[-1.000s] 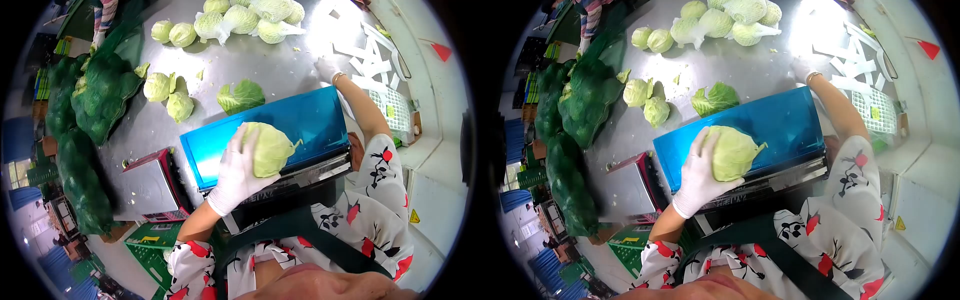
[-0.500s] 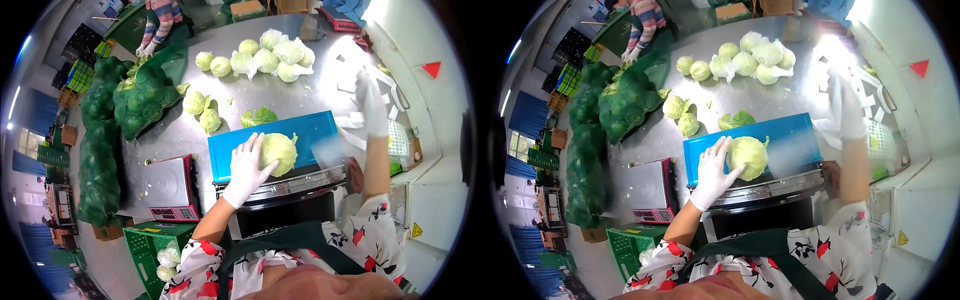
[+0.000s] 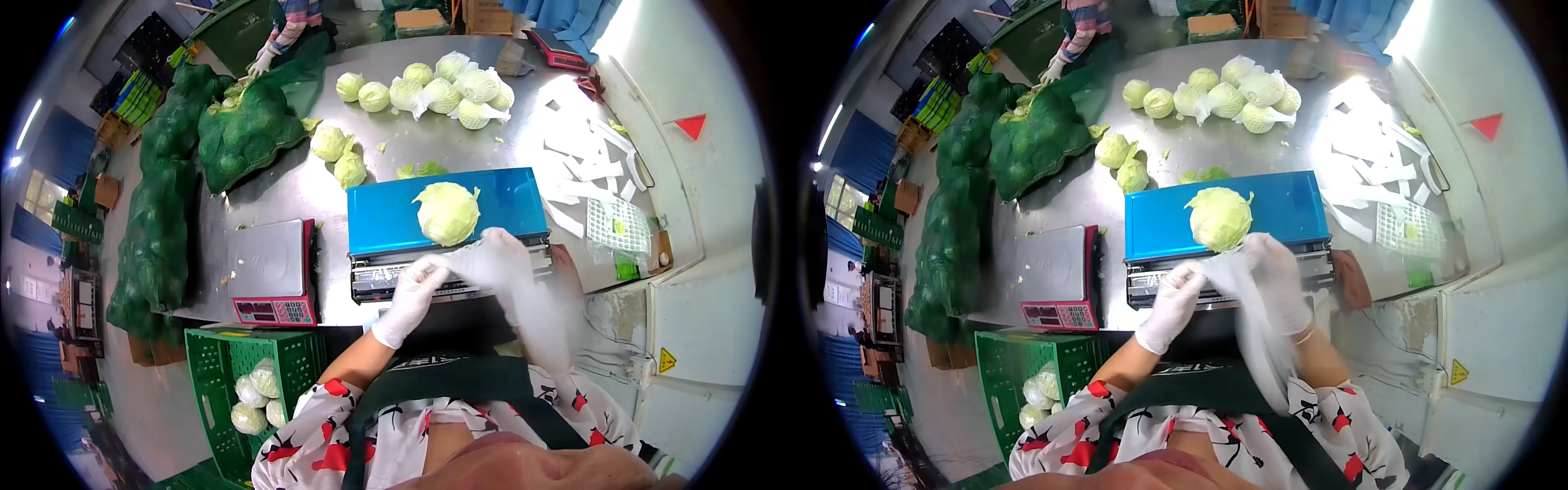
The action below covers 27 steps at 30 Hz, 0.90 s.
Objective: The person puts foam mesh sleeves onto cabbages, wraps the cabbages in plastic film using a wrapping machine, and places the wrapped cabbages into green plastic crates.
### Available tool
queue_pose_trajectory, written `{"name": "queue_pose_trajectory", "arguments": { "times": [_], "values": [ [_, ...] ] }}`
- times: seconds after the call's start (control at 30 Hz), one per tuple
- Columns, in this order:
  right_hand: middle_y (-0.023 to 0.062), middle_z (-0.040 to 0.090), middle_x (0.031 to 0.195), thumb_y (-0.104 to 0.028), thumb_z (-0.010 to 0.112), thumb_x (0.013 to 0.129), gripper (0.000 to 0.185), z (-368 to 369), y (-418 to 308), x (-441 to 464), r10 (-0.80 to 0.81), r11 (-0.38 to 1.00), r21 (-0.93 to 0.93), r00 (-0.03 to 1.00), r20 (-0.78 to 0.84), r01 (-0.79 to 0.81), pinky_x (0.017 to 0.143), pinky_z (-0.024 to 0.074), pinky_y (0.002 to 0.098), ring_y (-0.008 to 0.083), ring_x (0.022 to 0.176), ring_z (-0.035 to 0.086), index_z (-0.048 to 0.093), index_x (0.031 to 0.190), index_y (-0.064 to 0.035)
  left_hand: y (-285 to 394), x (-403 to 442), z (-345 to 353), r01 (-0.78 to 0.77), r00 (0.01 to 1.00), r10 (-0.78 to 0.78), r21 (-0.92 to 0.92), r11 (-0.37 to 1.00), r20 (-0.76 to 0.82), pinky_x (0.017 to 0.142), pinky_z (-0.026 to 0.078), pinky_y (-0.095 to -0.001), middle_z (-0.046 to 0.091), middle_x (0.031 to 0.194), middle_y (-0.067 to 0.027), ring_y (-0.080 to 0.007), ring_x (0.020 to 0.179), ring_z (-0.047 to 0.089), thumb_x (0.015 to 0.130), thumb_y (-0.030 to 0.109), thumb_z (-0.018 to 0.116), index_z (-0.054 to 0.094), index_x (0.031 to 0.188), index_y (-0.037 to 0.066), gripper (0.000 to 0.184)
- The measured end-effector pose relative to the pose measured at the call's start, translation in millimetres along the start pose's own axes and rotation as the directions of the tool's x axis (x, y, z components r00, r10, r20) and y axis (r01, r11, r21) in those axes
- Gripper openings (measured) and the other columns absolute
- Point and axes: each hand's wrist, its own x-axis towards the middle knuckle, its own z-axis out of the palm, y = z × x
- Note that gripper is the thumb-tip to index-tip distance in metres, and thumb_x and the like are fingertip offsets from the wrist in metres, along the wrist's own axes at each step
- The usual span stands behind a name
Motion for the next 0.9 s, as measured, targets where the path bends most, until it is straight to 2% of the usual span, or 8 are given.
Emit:
{"name": "queue_pose_trajectory", "arguments": {
  "times": [0.17,0.2,0.3,0.43,0.5,0.6,0.7,0.9],
  "values": [
    [0.0139,0.071,0.096,-0.015,0.075,0.082,0.037,-7,-27,-27,-0.304,0.831,-0.274,0.807,0.506,0.484,0.081,0.0537,0.0327,0.0236,0.086,0.069,0.064,0.114,0.0011,51,-7,10,0.134,0.985,-0.170,-0.433,0.891,-0.043,0.096,0.048,-0.0322,0.062,0.117,-0.0083,-0.0169,0.108,0.061,0.106,0.019,0.047,0.054,0.121,-0.001,0.025],
    [0.0133,0.071,0.095,-0.015,0.075,0.081,0.034,-6,-25,-27,-0.171,0.826,-0.309,0.732,0.659,0.472,0.081,0.0535,0.0326,0.0231,0.086,0.069,0.066,0.111,-0.0001,52,-7,7,0.017,0.999,-0.018,0.021,1.000,0.041,0.096,0.050,-0.0334,0.062,0.114,-0.0075,-0.0169,0.108,0.062,0.108,0.021,0.043,0.054,0.119,0.000,0.026],
    [0.0101,0.071,0.089,-0.015,0.074,0.081,0.021,-6,-57,-19,0.413,0.880,-0.474,0.423,0.806,0.043,0.078,0.0530,0.0312,0.0196,0.084,0.070,0.072,0.097,-0.0018,46,-18,17,0.385,0.896,-0.445,-0.497,0.778,-0.003,0.095,0.050,-0.0315,0.064,0.117,-0.0073,-0.0151,0.108,0.062,0.107,0.028,0.045,0.055,0.125,0.002,0.033],
    [0.0086,0.068,0.103,-0.011,0.061,0.094,0.016,-18,-57,-5,-0.156,0.982,0.184,0.768,0.621,0.050,0.088,0.0513,0.0307,0.0193,0.094,0.065,0.071,0.092,0.0016,40,-30,19,0.254,0.958,-0.286,0.482,0.839,-0.007,0.104,0.047,-0.0354,0.062,0.127,-0.0126,-0.0212,0.118,0.060,0.104,0.026,0.050,0.058,0.130,0.001,0.037],
    [0.0092,0.065,0.103,-0.025,0.052,0.102,0.031,-10,-47,-17,0.064,0.915,0.342,0.914,0.401,-0.214,0.083,0.0522,0.0350,0.0182,0.092,0.064,0.067,0.097,0.0024,27,-38,7,0.084,0.993,-0.117,0.774,0.627,-0.012,0.107,0.044,-0.0362,0.059,0.133,-0.0151,-0.0226,0.123,0.057,0.104,0.024,0.050,0.056,0.134,-0.001,0.039],
    [0.0073,0.064,0.100,-0.018,0.056,0.100,0.020,-72,46,-11,0.347,0.766,0.455,0.888,0.302,-0.454,0.082,0.0510,0.0312,0.0155,0.091,0.062,0.064,0.105,-0.0002,31,-31,-1,0.239,0.958,-0.191,0.229,0.944,-0.213,0.108,0.043,-0.0396,0.064,0.128,-0.0170,-0.0245,0.120,0.061,0.108,0.035,0.042,0.052,0.139,-0.005,0.051],
    [-0.0022,0.062,0.086,-0.015,0.071,0.092,0.013,-76,9,2,0.369,0.926,-0.170,0.709,0.601,-0.337,0.069,0.0461,0.0228,0.0068,0.077,0.055,0.062,0.091,-0.0050,40,-35,-33,0.163,0.984,-0.171,-0.130,0.978,-0.053,0.108,0.043,-0.0404,0.063,0.130,-0.0176,-0.0247,0.121,0.060,0.108,0.044,0.037,0.049,0.141,-0.007,0.062],
    [-0.0013,0.058,0.073,-0.019,0.076,0.089,0.023,-67,28,69,-0.073,0.866,-0.497,0.997,0.000,0.063,0.064,0.0435,0.0212,0.0032,0.070,0.051,0.061,0.082,-0.0023,12,7,-61,0.317,0.879,-0.040,0.519,0.794,-0.476,0.089,0.051,-0.0255,0.071,0.120,-0.0099,-0.0101,0.102,0.064,0.096,0.007,0.061,0.072,0.117,-0.001,0.026]
  ]
}}
